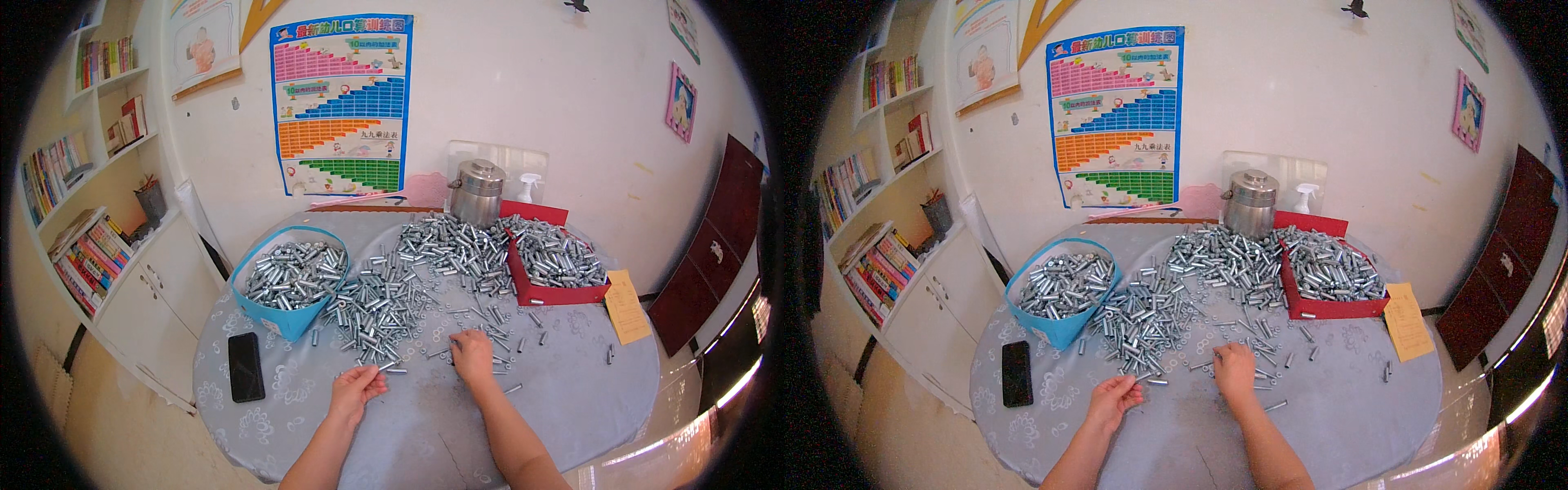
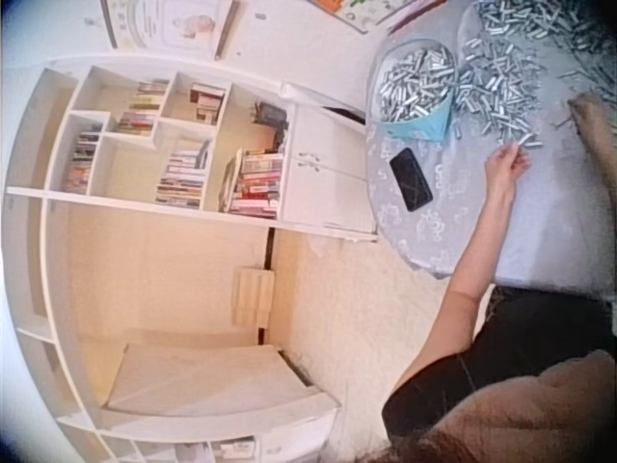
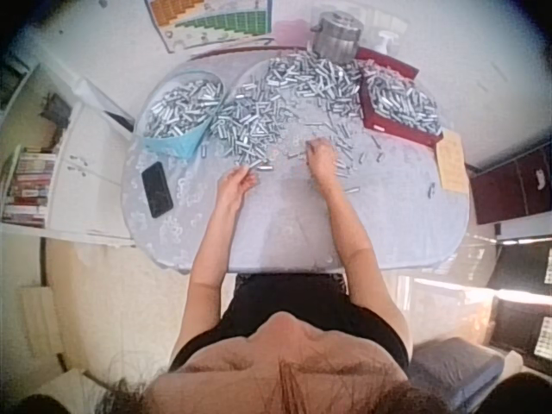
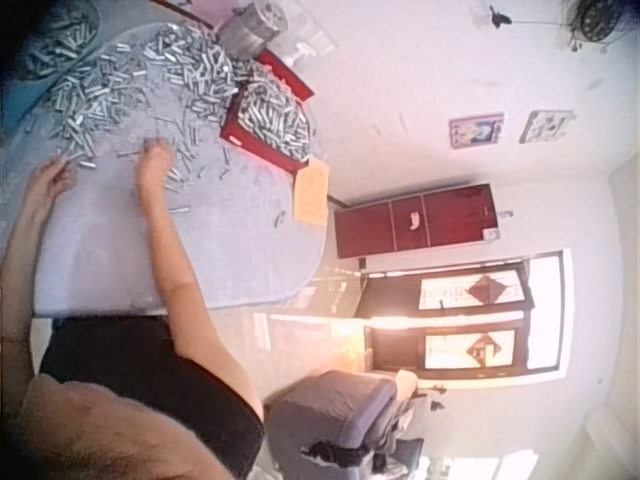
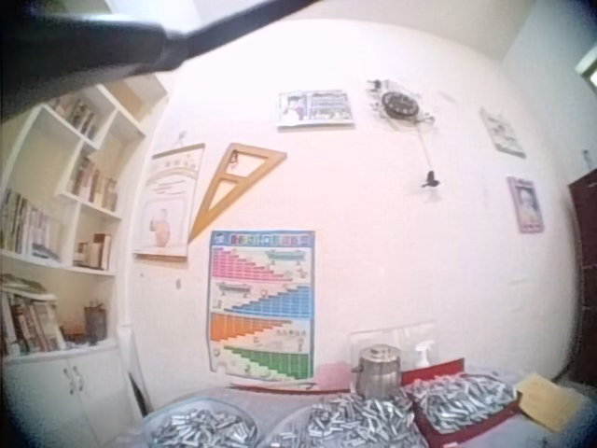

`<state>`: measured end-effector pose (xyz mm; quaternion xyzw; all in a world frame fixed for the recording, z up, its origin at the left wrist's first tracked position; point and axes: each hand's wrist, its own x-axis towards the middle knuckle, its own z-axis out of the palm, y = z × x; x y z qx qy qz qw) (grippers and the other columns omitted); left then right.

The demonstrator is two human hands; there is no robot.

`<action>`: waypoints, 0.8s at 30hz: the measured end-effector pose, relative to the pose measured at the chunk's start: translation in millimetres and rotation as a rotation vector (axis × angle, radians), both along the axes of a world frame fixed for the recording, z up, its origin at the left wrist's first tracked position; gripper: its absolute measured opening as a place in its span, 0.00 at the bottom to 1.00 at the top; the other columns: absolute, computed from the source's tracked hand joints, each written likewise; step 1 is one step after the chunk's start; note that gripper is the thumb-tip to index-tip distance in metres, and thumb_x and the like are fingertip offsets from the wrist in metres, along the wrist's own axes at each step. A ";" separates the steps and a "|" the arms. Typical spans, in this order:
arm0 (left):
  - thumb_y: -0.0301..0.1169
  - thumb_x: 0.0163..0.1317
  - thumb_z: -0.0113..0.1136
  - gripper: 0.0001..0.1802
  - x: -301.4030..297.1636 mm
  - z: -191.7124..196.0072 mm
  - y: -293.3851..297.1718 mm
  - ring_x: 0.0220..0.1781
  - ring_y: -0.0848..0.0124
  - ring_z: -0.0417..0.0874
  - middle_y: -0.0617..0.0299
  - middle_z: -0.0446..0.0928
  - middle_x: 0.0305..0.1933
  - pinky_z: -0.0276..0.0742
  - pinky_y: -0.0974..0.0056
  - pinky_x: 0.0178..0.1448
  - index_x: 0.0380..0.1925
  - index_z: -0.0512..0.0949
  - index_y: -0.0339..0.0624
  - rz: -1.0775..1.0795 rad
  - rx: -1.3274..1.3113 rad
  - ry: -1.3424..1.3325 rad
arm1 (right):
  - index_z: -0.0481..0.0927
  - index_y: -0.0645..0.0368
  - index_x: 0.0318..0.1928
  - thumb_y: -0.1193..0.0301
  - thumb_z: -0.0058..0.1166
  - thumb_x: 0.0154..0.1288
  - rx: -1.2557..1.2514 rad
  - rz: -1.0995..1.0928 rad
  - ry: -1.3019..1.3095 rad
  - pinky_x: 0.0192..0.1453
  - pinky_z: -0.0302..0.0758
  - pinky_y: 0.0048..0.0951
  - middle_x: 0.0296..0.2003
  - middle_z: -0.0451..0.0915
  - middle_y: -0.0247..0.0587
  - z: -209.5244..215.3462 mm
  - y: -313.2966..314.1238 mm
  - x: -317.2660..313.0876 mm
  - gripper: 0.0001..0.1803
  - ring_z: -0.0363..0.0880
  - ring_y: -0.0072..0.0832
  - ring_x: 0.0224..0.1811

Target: The person sits at a table and repeatedly picks up small metal bolts and washers. They manually thread the washers onto the bolts one by one and place the assembled fasteners into a blue plastic basket.

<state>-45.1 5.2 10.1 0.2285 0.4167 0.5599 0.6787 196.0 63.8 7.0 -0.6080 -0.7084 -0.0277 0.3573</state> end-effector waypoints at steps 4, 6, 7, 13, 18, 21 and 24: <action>0.27 0.55 0.57 0.08 0.9 1.7 -1.0 0.26 0.71 0.79 0.54 0.77 0.28 0.80 0.66 0.32 0.32 0.74 0.32 -0.002 -0.004 0.002 | 0.81 0.59 0.27 0.72 0.57 0.44 -0.014 0.004 -0.025 0.40 0.70 0.36 0.27 0.77 0.44 -6.3 3.0 1.3 0.07 0.74 0.39 0.33; 0.27 0.56 0.56 0.07 0.1 -1.4 0.0 0.26 0.70 0.79 0.54 0.77 0.29 0.80 0.66 0.32 0.31 0.74 0.33 -0.007 -0.002 0.004 | 0.81 0.59 0.27 0.72 0.58 0.44 -0.041 -0.002 -0.002 0.39 0.70 0.36 0.27 0.77 0.44 -3.4 2.2 0.7 0.07 0.74 0.41 0.33; 0.27 0.56 0.56 0.07 -0.4 -2.3 0.2 0.26 0.70 0.78 0.54 0.77 0.29 0.80 0.66 0.32 0.31 0.74 0.33 -0.009 0.000 0.005 | 0.81 0.59 0.28 0.71 0.58 0.44 -0.059 0.023 0.019 0.39 0.70 0.35 0.28 0.77 0.44 -0.8 1.6 0.3 0.07 0.74 0.39 0.33; 0.28 0.56 0.56 0.07 0.7 -2.3 -0.2 0.26 0.71 0.78 0.54 0.77 0.29 0.80 0.66 0.32 0.32 0.74 0.34 -0.017 0.000 0.022 | 0.79 0.58 0.37 0.70 0.58 0.51 -0.342 0.425 0.590 0.40 0.70 0.24 0.34 0.77 0.37 9.4 -4.5 -24.4 0.11 0.74 0.26 0.35; 0.27 0.55 0.57 0.08 0.5 -0.9 -1.2 0.26 0.71 0.79 0.54 0.77 0.28 0.80 0.66 0.33 0.32 0.74 0.32 -0.015 0.000 -0.011 | 0.78 0.58 0.39 0.73 0.56 0.54 -0.410 0.705 0.716 0.42 0.70 0.21 0.38 0.75 0.35 24.7 -20.4 -49.4 0.10 0.73 0.21 0.36; 0.28 0.56 0.57 0.08 1.5 0.8 -1.6 0.26 0.71 0.78 0.55 0.77 0.28 0.80 0.67 0.32 0.31 0.74 0.33 -0.020 -0.007 -0.001 | 0.78 0.59 0.39 0.73 0.56 0.54 -0.415 0.711 0.726 0.43 0.70 0.21 0.39 0.75 0.35 20.2 -22.5 -52.3 0.10 0.73 0.22 0.37; 0.28 0.56 0.57 0.07 1.5 0.5 -1.8 0.25 0.72 0.78 0.55 0.77 0.28 0.80 0.68 0.32 0.31 0.74 0.34 -0.035 -0.008 0.017 | 0.78 0.60 0.37 0.73 0.57 0.54 -0.378 0.714 0.754 0.41 0.70 0.21 0.36 0.76 0.36 21.2 -24.0 -54.1 0.09 0.73 0.21 0.35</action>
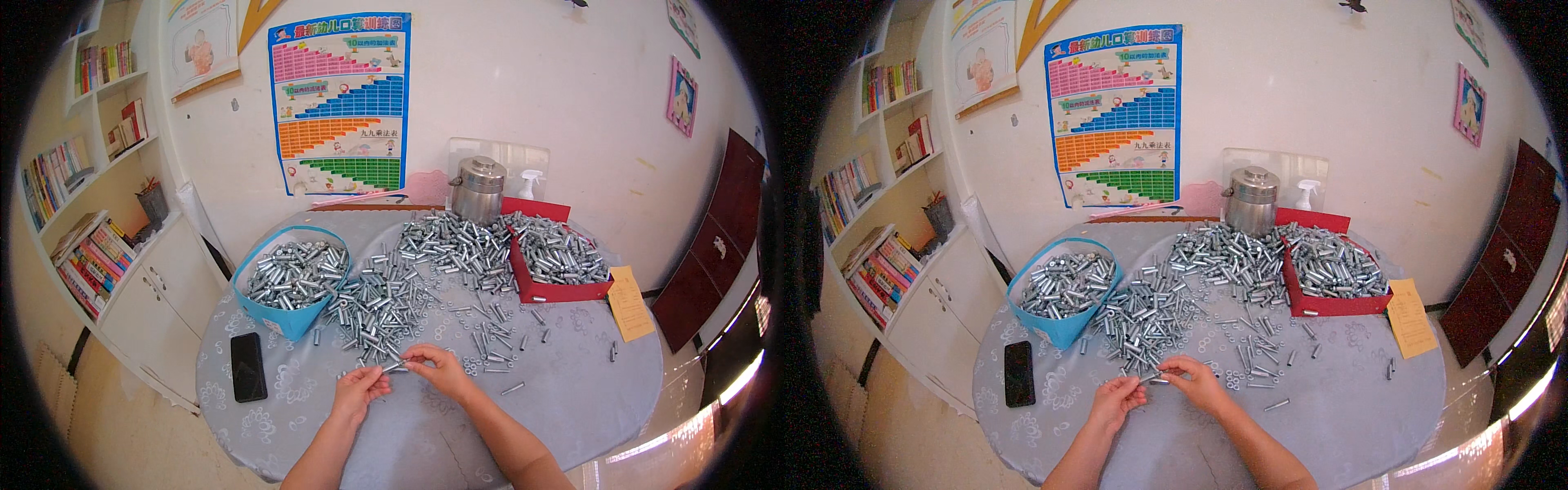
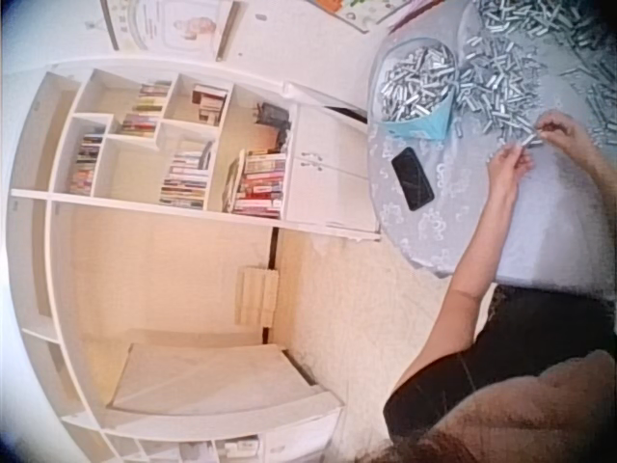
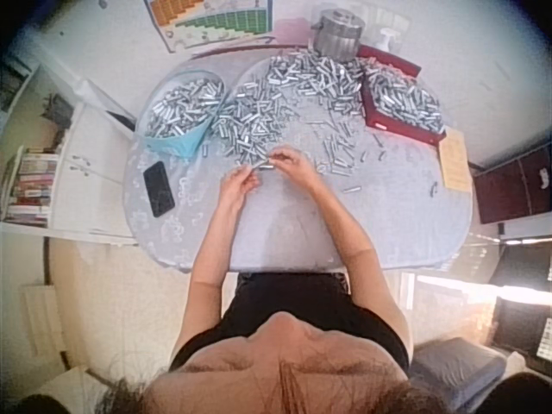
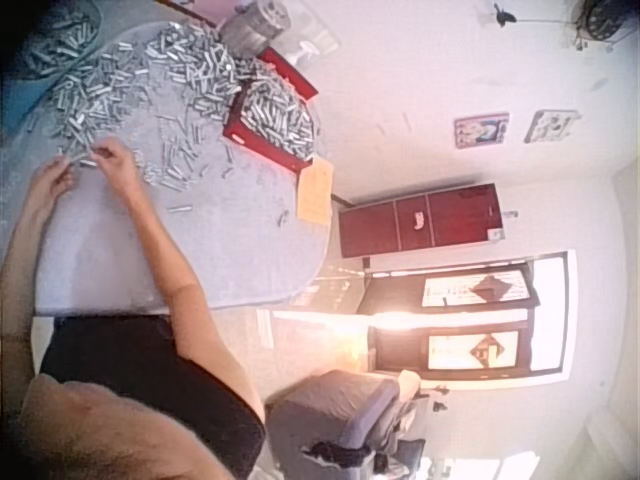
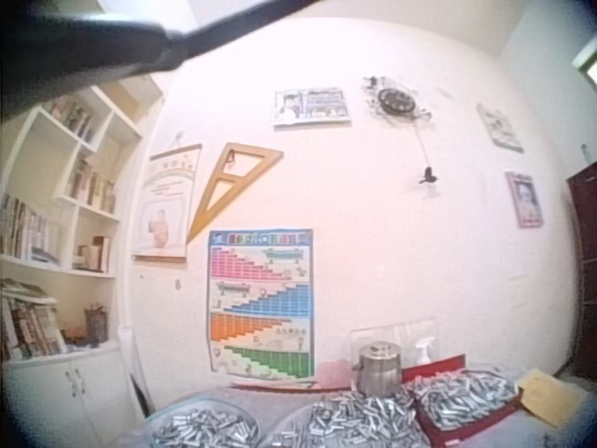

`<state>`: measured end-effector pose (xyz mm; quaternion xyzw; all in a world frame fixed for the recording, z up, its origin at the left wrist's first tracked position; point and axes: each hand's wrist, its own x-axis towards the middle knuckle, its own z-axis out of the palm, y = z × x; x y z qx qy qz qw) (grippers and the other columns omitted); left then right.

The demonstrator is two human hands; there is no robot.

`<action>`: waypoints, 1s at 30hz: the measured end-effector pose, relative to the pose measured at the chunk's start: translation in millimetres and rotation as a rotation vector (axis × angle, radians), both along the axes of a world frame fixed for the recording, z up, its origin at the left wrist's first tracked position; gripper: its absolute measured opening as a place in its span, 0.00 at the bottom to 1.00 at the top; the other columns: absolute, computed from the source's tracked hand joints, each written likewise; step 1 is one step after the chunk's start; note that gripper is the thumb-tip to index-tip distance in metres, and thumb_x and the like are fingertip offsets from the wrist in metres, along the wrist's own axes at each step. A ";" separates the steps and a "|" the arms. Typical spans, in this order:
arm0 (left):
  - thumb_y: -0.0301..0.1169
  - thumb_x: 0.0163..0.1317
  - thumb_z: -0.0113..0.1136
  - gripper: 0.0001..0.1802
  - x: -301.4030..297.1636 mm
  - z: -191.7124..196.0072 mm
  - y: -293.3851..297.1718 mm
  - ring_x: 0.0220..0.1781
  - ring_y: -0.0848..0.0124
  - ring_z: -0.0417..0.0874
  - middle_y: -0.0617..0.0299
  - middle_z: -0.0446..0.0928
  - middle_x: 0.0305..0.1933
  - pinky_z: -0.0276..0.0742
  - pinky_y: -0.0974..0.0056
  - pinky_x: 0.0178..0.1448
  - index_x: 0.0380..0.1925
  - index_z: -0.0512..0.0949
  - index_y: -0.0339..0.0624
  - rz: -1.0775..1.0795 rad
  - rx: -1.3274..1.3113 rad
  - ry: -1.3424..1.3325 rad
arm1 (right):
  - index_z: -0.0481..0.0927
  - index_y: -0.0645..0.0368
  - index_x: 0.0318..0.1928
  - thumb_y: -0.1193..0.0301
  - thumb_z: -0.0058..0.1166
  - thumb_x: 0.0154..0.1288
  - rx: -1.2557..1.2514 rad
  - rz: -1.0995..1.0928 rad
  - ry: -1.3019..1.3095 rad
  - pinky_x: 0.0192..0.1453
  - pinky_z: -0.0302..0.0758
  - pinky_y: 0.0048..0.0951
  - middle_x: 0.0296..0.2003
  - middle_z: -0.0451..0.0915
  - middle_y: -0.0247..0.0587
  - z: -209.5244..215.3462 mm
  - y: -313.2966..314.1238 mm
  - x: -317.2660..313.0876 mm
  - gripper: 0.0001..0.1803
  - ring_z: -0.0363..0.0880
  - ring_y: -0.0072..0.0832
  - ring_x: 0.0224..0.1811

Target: The person sits at a table and repeatedly picks up small metal bolts and washers. They manually thread the washers onto the bolts one by one and place the assembled fasteners into a blue plastic basket.

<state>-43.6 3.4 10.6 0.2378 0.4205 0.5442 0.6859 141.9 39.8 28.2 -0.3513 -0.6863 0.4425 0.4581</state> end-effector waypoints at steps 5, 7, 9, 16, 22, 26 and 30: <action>0.28 0.56 0.57 0.08 3.1 1.7 -1.6 0.25 0.72 0.78 0.55 0.77 0.27 0.79 0.68 0.31 0.31 0.74 0.33 0.000 0.046 0.055 | 0.78 0.63 0.32 0.67 0.51 0.59 -0.224 -0.074 -0.276 0.36 0.70 0.20 0.28 0.77 0.36 0.7 -2.6 0.4 0.11 0.73 0.18 0.30; 0.28 0.56 0.56 0.08 7.1 3.7 -3.7 0.24 0.72 0.78 0.55 0.77 0.27 0.79 0.67 0.30 0.31 0.74 0.33 -0.001 0.080 0.089 | 0.78 0.64 0.30 0.65 0.49 0.62 -0.342 -0.091 -0.313 0.36 0.70 0.20 0.26 0.76 0.35 1.1 -3.2 0.1 0.13 0.72 0.17 0.29; 0.28 0.56 0.56 0.08 8.2 4.9 -2.9 0.24 0.71 0.78 0.55 0.77 0.27 0.79 0.67 0.30 0.31 0.74 0.33 0.019 0.068 0.073 | 0.77 0.65 0.28 0.63 0.46 0.63 -0.341 -0.112 -0.243 0.34 0.70 0.21 0.23 0.76 0.35 -5.9 -2.0 -0.5 0.17 0.72 0.17 0.27; 0.28 0.57 0.55 0.07 4.1 -2.3 0.7 0.25 0.72 0.77 0.56 0.76 0.27 0.79 0.67 0.31 0.31 0.74 0.33 0.107 0.057 0.045 | 0.77 0.66 0.32 0.63 0.42 0.65 -0.247 0.003 -0.044 0.35 0.70 0.21 0.25 0.76 0.35 -15.9 0.6 -0.3 0.18 0.72 0.19 0.28; 0.26 0.56 0.56 0.07 4.6 0.8 0.5 0.23 0.70 0.78 0.55 0.76 0.26 0.80 0.67 0.30 0.30 0.74 0.32 0.140 0.054 0.026 | 0.77 0.67 0.35 0.62 0.40 0.66 -0.211 -0.016 -0.025 0.37 0.70 0.21 0.27 0.77 0.36 -0.6 -5.6 -3.3 0.19 0.72 0.19 0.30; 0.27 0.56 0.56 0.07 3.9 0.3 -0.2 0.25 0.72 0.77 0.56 0.76 0.27 0.79 0.68 0.30 0.31 0.74 0.34 0.121 0.061 0.036 | 0.77 0.65 0.37 0.62 0.40 0.66 -0.229 -0.009 -0.057 0.37 0.70 0.21 0.28 0.76 0.35 -7.0 -3.5 -2.8 0.18 0.72 0.19 0.30; 0.27 0.57 0.55 0.07 4.4 0.8 0.0 0.25 0.71 0.77 0.56 0.76 0.27 0.79 0.68 0.30 0.31 0.74 0.33 0.125 0.064 0.032 | 0.78 0.64 0.37 0.62 0.41 0.66 -0.335 0.085 -0.047 0.36 0.69 0.20 0.28 0.76 0.34 -14.0 -0.3 -0.3 0.17 0.71 0.19 0.29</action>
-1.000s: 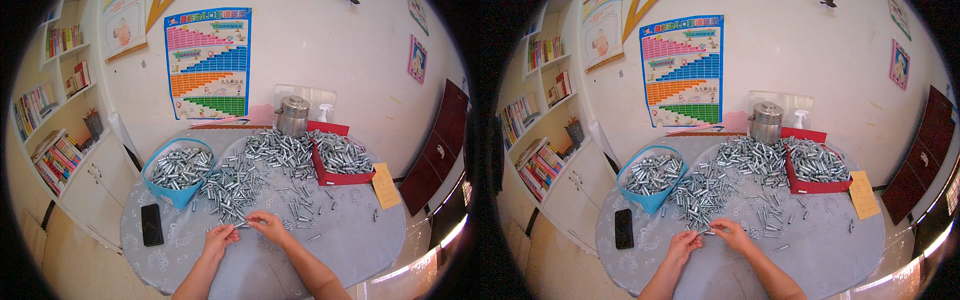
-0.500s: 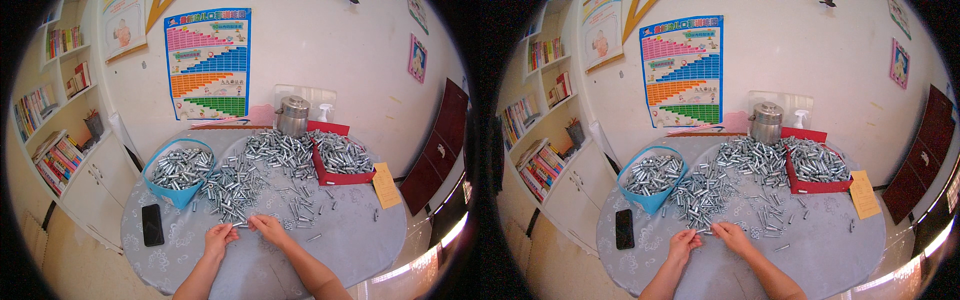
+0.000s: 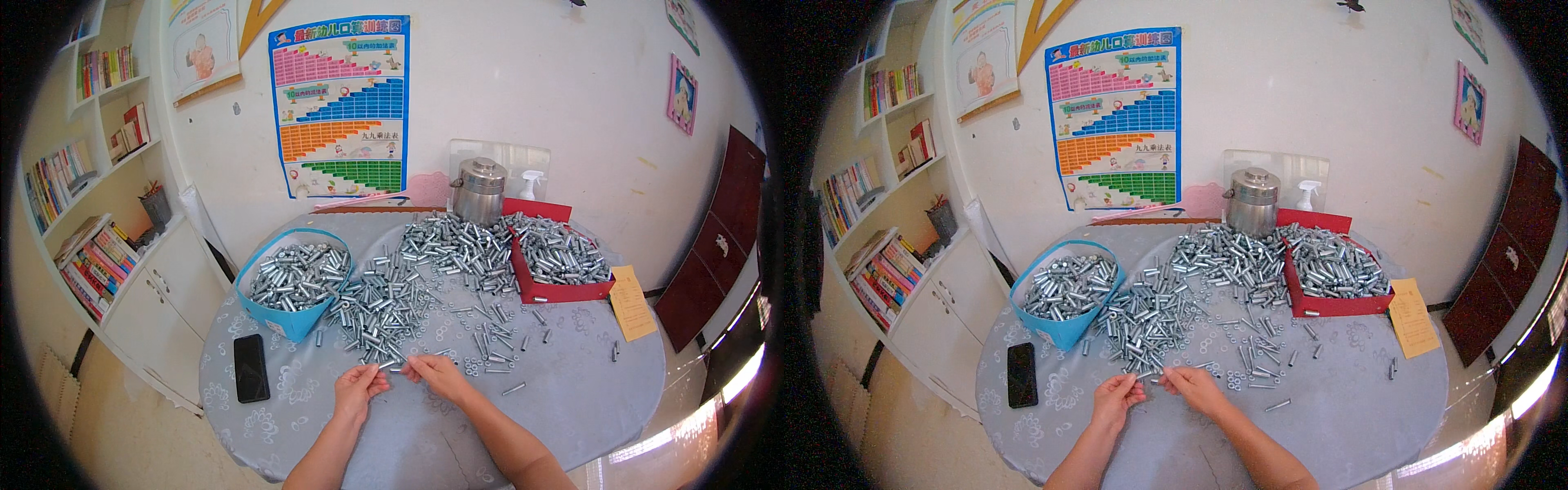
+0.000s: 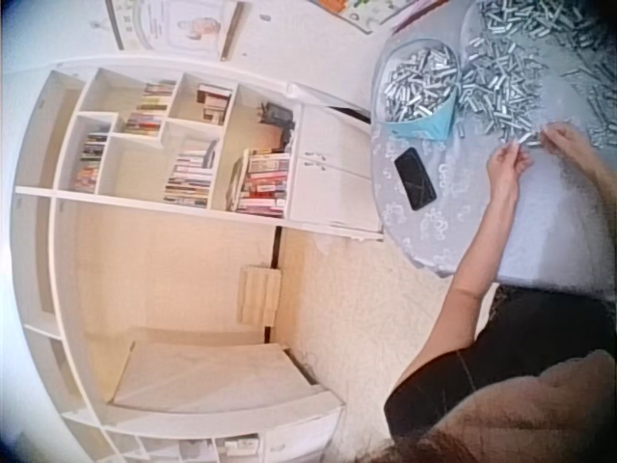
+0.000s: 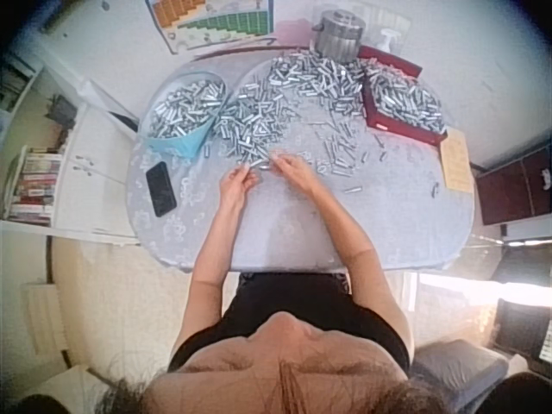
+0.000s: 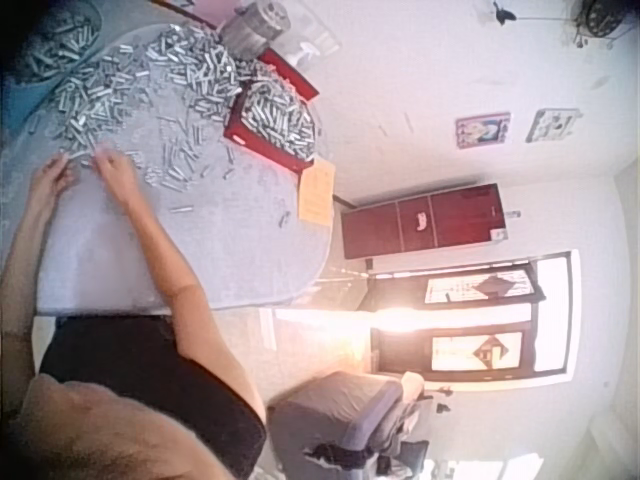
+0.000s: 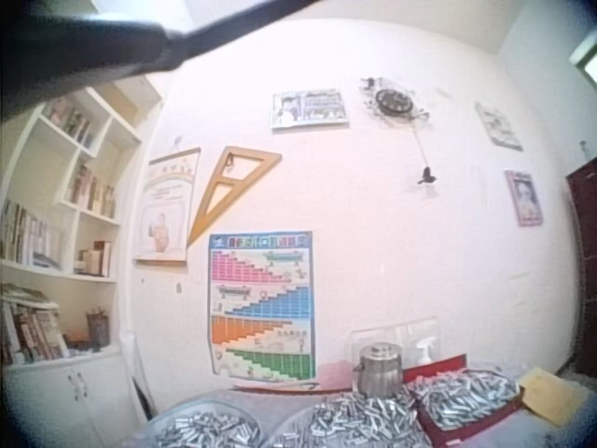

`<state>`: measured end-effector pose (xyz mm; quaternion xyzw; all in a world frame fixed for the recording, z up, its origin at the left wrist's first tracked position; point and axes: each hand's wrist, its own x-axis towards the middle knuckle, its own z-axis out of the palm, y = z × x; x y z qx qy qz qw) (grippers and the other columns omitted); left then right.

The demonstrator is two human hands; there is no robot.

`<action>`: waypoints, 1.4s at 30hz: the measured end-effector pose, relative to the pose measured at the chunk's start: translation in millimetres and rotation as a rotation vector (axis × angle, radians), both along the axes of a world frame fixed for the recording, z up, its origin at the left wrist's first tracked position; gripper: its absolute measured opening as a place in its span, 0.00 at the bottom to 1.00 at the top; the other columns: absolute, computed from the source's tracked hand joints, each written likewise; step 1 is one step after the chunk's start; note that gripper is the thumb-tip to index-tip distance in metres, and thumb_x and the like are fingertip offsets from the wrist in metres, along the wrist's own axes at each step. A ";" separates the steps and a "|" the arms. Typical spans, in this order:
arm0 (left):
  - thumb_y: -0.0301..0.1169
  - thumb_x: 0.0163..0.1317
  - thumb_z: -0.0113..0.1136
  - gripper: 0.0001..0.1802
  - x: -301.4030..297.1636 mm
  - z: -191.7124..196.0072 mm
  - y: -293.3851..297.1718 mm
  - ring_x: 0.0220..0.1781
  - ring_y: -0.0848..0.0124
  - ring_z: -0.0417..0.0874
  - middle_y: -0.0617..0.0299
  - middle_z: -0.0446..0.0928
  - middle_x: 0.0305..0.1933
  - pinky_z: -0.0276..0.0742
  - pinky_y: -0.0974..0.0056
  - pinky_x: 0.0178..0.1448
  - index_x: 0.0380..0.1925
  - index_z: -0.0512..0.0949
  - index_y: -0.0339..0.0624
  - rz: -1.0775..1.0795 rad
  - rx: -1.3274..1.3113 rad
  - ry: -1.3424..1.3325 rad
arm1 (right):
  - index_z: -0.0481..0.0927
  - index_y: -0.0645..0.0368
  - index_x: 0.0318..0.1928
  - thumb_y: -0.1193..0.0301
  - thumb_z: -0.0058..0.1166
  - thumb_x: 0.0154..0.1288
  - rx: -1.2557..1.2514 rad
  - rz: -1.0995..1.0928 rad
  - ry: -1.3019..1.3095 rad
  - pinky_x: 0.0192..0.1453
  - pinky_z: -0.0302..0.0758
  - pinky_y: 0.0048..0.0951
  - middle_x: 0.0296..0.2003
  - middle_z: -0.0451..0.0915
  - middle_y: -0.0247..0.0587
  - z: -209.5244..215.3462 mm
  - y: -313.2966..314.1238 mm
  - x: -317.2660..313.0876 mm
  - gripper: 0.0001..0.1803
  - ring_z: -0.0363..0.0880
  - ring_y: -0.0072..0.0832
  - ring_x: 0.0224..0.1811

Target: The person sits at a table and repeatedly picks up small metal bolts and washers. They manually thread the washers onto the bolts one by one and place the assembled fasteners into a blue plastic basket.

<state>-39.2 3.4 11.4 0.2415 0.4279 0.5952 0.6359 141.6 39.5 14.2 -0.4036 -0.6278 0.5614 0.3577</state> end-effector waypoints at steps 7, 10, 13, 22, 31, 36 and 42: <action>0.26 0.56 0.56 0.08 -4.1 -2.0 3.0 0.25 0.69 0.78 0.54 0.76 0.28 0.79 0.68 0.30 0.31 0.73 0.31 0.073 0.013 0.000 | 0.79 0.63 0.33 0.61 0.42 0.65 0.033 0.007 -0.027 0.36 0.70 0.21 0.26 0.77 0.35 1.3 -2.8 -1.7 0.19 0.72 0.19 0.29; 0.27 0.56 0.56 0.09 -15.3 3.5 7.4 0.24 0.70 0.78 0.54 0.76 0.28 0.79 0.68 0.30 0.32 0.73 0.31 0.205 0.074 0.023 | 0.80 0.63 0.33 0.59 0.44 0.63 0.035 -0.028 -0.047 0.35 0.71 0.23 0.25 0.78 0.37 1.9 -4.3 -2.7 0.19 0.74 0.21 0.28; 0.27 0.56 0.56 0.08 -27.3 12.0 12.0 0.27 0.71 0.77 0.56 0.75 0.29 0.78 0.68 0.31 0.32 0.72 0.32 0.365 0.140 0.076 | 0.80 0.61 0.34 0.60 0.46 0.62 0.098 -0.109 -0.117 0.35 0.71 0.24 0.25 0.78 0.38 -9.4 2.0 2.4 0.17 0.74 0.22 0.29; 0.27 0.56 0.56 0.14 -91.0 65.2 75.4 0.30 0.72 0.77 0.56 0.75 0.35 0.77 0.69 0.35 0.41 0.72 0.29 0.493 0.321 0.226 | 0.80 0.61 0.34 0.63 0.50 0.59 0.246 -0.212 -0.303 0.35 0.71 0.24 0.27 0.78 0.38 -9.9 3.6 6.2 0.13 0.75 0.23 0.29; 0.27 0.48 0.61 0.15 -76.4 29.9 57.2 0.30 0.77 0.74 0.62 0.78 0.31 0.70 0.72 0.35 0.38 0.77 0.35 0.269 0.399 1.062 | 0.79 0.57 0.31 0.67 0.55 0.49 0.711 -0.202 -0.440 0.39 0.70 0.34 0.29 0.76 0.41 -9.0 -2.2 2.2 0.09 0.74 0.38 0.35; 0.29 0.45 0.62 0.11 -27.2 10.2 32.1 0.28 0.66 0.76 0.56 0.77 0.26 0.71 0.64 0.35 0.30 0.78 0.36 0.084 0.381 1.312 | 0.78 0.57 0.31 0.67 0.56 0.48 0.814 -0.165 -0.540 0.41 0.69 0.35 0.30 0.75 0.41 -5.2 -4.0 -0.4 0.10 0.73 0.38 0.36; 0.29 0.42 0.63 0.11 -21.7 -4.2 29.7 0.29 0.58 0.76 0.53 0.76 0.24 0.71 0.58 0.36 0.26 0.77 0.35 0.114 0.330 1.363 | 0.78 0.57 0.31 0.68 0.57 0.47 0.856 -0.134 -0.557 0.41 0.68 0.36 0.29 0.74 0.40 -10.6 -5.3 -5.8 0.09 0.72 0.38 0.36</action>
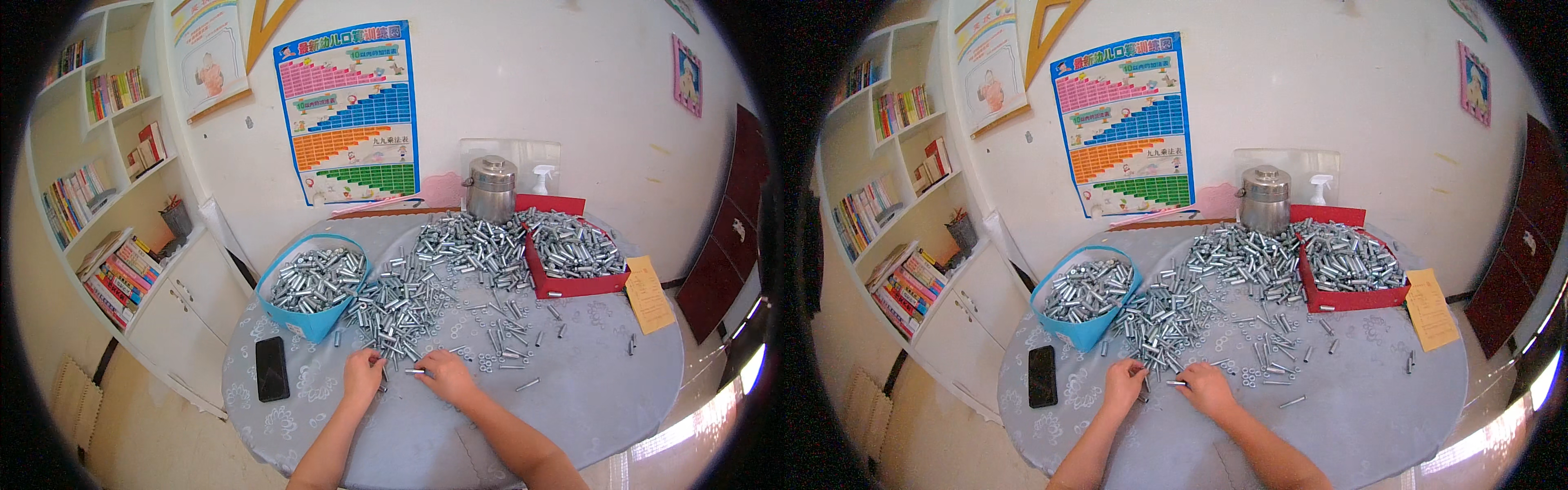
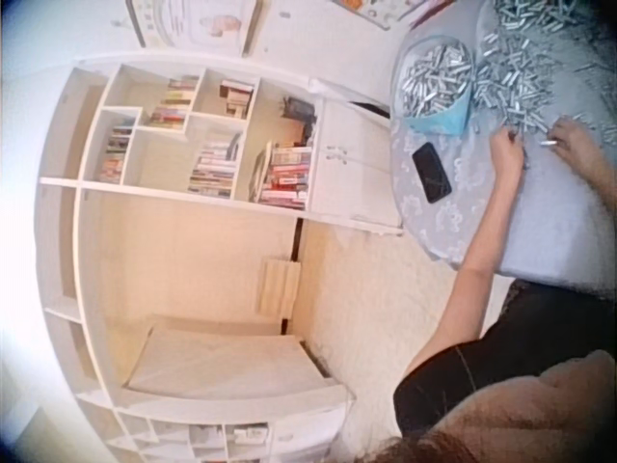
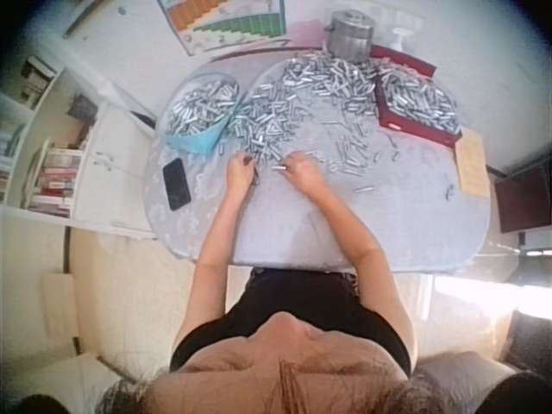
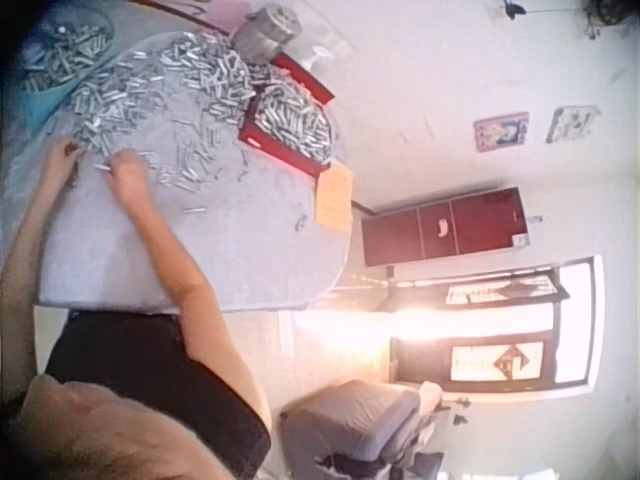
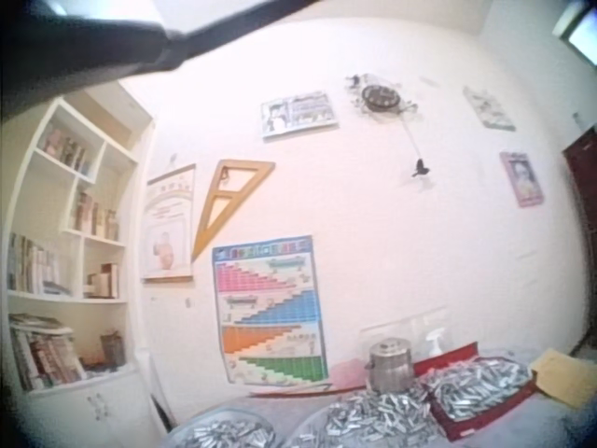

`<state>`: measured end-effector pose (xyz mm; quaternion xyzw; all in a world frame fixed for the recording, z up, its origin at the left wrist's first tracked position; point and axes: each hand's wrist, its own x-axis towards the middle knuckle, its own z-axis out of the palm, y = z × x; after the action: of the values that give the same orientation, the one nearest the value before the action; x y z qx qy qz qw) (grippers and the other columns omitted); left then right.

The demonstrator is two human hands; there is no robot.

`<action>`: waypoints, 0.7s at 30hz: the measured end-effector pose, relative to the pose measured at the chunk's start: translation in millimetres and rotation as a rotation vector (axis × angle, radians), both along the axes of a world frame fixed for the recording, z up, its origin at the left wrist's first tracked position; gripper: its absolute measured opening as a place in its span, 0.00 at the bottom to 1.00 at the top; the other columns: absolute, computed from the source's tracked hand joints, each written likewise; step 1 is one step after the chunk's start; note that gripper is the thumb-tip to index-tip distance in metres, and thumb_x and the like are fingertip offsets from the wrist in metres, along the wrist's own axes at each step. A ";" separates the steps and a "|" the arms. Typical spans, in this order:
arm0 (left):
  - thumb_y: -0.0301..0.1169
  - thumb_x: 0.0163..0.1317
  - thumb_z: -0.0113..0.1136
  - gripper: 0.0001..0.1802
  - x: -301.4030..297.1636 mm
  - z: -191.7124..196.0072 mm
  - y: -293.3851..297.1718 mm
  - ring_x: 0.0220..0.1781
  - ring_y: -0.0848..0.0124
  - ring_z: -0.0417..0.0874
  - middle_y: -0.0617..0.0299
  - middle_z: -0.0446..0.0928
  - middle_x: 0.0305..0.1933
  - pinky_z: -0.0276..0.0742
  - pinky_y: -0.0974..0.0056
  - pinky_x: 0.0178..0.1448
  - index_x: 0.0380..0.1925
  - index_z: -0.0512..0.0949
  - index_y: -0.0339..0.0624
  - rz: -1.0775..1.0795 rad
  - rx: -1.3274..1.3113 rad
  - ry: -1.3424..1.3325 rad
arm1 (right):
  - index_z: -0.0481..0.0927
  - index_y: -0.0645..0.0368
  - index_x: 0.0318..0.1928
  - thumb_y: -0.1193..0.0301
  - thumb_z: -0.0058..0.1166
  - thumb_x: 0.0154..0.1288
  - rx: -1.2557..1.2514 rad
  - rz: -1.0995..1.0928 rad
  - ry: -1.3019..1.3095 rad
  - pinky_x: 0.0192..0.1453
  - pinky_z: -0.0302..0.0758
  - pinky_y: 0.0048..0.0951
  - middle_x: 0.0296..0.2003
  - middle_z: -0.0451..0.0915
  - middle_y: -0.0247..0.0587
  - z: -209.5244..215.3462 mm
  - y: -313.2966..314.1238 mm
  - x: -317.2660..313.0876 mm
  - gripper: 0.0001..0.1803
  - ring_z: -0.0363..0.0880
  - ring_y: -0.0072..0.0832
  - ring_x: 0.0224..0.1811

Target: The person sits at a table and repeatedly picks up small metal bolts and washers. They manually thread the washers onto the bolts one by one and place the assembled fasteners into a blue plastic basket.

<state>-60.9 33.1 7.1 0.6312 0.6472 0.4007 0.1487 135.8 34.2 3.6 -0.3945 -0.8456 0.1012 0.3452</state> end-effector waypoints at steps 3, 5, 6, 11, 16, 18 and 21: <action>0.27 0.43 0.62 0.09 1.7 3.7 -2.1 0.27 0.59 0.77 0.53 0.76 0.24 0.71 0.59 0.34 0.26 0.77 0.35 0.010 -0.061 -0.007 | 0.77 0.57 0.32 0.70 0.56 0.47 -0.016 -0.010 0.011 0.41 0.68 0.36 0.30 0.74 0.41 1.1 -1.5 0.3 0.09 0.72 0.38 0.37; 0.25 0.43 0.61 0.09 0.8 1.1 -2.1 0.26 0.61 0.77 0.53 0.76 0.23 0.72 0.61 0.32 0.27 0.77 0.35 0.012 -0.069 -0.058 | 0.77 0.58 0.34 0.71 0.56 0.48 -0.018 -0.019 0.023 0.41 0.68 0.36 0.30 0.74 0.41 2.0 -2.1 -0.3 0.10 0.72 0.39 0.37; 0.25 0.43 0.60 0.09 0.0 -2.1 -1.6 0.25 0.63 0.77 0.54 0.76 0.23 0.72 0.62 0.31 0.28 0.76 0.35 0.012 -0.063 -0.119 | 0.77 0.58 0.34 0.71 0.56 0.48 -0.017 -0.022 0.027 0.41 0.68 0.36 0.30 0.74 0.41 4.4 -2.2 -0.5 0.11 0.71 0.39 0.37; 0.21 0.48 0.55 0.07 -1.4 4.2 -8.2 0.25 0.74 0.77 0.59 0.76 0.23 0.73 0.70 0.29 0.30 0.76 0.33 0.016 -0.053 -0.441 | 0.77 0.58 0.36 0.72 0.55 0.49 -0.031 -0.073 0.107 0.42 0.68 0.34 0.30 0.73 0.42 17.3 -6.4 -2.0 0.11 0.71 0.39 0.36; 0.20 0.53 0.52 0.06 -1.4 17.8 -17.1 0.29 0.72 0.78 0.58 0.76 0.28 0.78 0.71 0.35 0.32 0.74 0.30 -0.077 -0.136 -1.077 | 0.73 0.59 0.41 0.73 0.54 0.55 -0.378 -0.013 0.504 0.40 0.68 0.25 0.31 0.75 0.37 3.0 0.5 -2.8 0.12 0.72 0.27 0.34; 0.20 0.53 0.54 0.07 -4.7 16.5 -18.2 0.33 0.68 0.79 0.55 0.76 0.32 0.79 0.70 0.39 0.33 0.74 0.30 -0.125 -0.189 -1.254 | 0.70 0.59 0.45 0.73 0.53 0.57 -0.611 0.064 0.798 0.39 0.68 0.21 0.31 0.75 0.34 -4.7 4.2 -6.1 0.14 0.72 0.21 0.34; 0.19 0.53 0.54 0.07 -6.3 12.1 -19.7 0.36 0.66 0.80 0.53 0.76 0.35 0.79 0.69 0.40 0.34 0.73 0.31 -0.175 -0.218 -1.417 | 0.66 0.59 0.48 0.75 0.52 0.58 -0.753 0.222 1.032 0.39 0.67 0.18 0.31 0.75 0.31 -0.1 5.5 -6.6 0.17 0.70 0.16 0.35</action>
<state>-67.2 13.5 19.3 0.2505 0.3787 0.6335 0.6264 129.3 39.7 3.5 -0.2994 -0.5135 0.6024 0.5328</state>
